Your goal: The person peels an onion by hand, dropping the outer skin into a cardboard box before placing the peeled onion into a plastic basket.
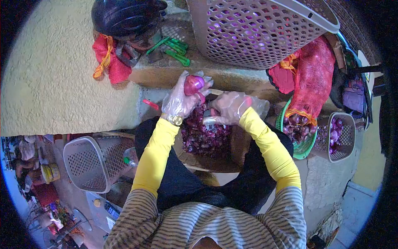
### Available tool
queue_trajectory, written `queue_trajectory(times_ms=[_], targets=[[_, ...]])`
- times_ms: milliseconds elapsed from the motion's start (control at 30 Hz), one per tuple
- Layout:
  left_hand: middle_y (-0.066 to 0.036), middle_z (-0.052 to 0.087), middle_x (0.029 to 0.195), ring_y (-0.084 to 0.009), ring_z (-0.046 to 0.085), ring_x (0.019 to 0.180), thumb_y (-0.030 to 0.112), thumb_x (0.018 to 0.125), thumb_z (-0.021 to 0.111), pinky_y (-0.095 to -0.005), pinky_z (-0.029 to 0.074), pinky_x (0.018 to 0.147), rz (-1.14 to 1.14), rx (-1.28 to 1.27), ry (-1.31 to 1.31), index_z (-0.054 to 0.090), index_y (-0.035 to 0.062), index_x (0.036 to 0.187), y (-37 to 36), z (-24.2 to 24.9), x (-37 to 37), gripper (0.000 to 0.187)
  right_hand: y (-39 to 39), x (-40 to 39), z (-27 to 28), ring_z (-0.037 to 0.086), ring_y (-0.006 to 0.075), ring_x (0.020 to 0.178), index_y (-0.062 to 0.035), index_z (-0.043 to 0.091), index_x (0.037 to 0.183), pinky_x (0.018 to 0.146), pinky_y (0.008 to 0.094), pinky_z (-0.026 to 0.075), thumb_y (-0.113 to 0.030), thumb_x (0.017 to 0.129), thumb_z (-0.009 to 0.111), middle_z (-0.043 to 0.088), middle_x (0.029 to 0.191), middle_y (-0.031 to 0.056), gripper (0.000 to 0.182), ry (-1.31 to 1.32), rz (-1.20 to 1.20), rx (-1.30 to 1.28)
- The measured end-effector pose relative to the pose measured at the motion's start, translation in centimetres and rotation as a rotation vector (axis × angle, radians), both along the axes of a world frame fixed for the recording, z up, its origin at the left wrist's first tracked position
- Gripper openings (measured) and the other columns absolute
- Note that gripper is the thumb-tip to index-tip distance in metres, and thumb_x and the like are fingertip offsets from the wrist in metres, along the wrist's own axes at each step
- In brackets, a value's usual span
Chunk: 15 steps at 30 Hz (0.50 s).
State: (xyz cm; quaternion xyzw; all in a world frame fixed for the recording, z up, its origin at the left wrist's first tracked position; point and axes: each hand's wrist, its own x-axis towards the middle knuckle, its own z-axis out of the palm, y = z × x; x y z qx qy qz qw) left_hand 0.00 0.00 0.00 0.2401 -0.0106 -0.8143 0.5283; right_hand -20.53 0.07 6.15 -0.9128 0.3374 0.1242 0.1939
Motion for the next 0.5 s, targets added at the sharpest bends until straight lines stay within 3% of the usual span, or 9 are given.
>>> queue_trajectory(times_ms=[300,367,433,500], targets=[[-0.028,0.058,0.131,-0.0393,0.056,0.124,0.039,0.105,0.047,-0.0495,0.043,0.112,-0.038,0.006,0.042,0.05,-0.0047,0.134,0.3,0.7,-0.4,0.053,0.2,-1.1,1.4,0.07,0.0316,0.077,-0.0161,0.069,0.099,0.069,0.0465,0.055,-0.068,0.078,0.07,0.071,0.081,0.0083,0.056,-0.43,-0.138,-0.194],[-0.028,0.058,0.131,-0.0373,0.061,0.118,0.044,0.106,0.041,-0.0447,0.055,0.096,-0.104,-0.078,-0.034,0.047,-0.001,0.138,0.3,0.4,-0.1,0.055,0.2,-1.3,1.4,0.07,0.0287,0.073,-0.0175,0.068,0.106,0.065,0.0447,0.055,-0.065,0.076,0.074,0.07,0.078,0.0051,0.056,-0.473,-0.223,-0.282],[-0.027,0.06,0.13,-0.0356,0.062,0.117,0.046,0.106,0.041,-0.0435,0.056,0.094,-0.072,-0.064,-0.062,0.047,-0.0004,0.138,0.3,0.5,-0.7,0.057,0.3,-1.1,0.8,0.07,0.0272,0.07,-0.0189,0.065,0.113,0.062,0.0441,0.054,-0.06,0.076,0.077,0.069,0.076,0.0037,0.057,-0.55,-0.243,-0.314],[-0.026,0.061,0.128,-0.0339,0.063,0.115,0.048,0.106,0.04,-0.0424,0.056,0.093,-0.038,-0.048,-0.093,0.047,0.0002,0.139,0.4,0.4,-0.8,0.058,0.5,-0.9,0.4,0.07,0.0265,0.069,-0.0222,0.064,0.115,0.061,0.044,0.054,-0.045,0.079,0.08,0.069,0.075,0.003,0.045,-0.691,-0.246,-0.281]])
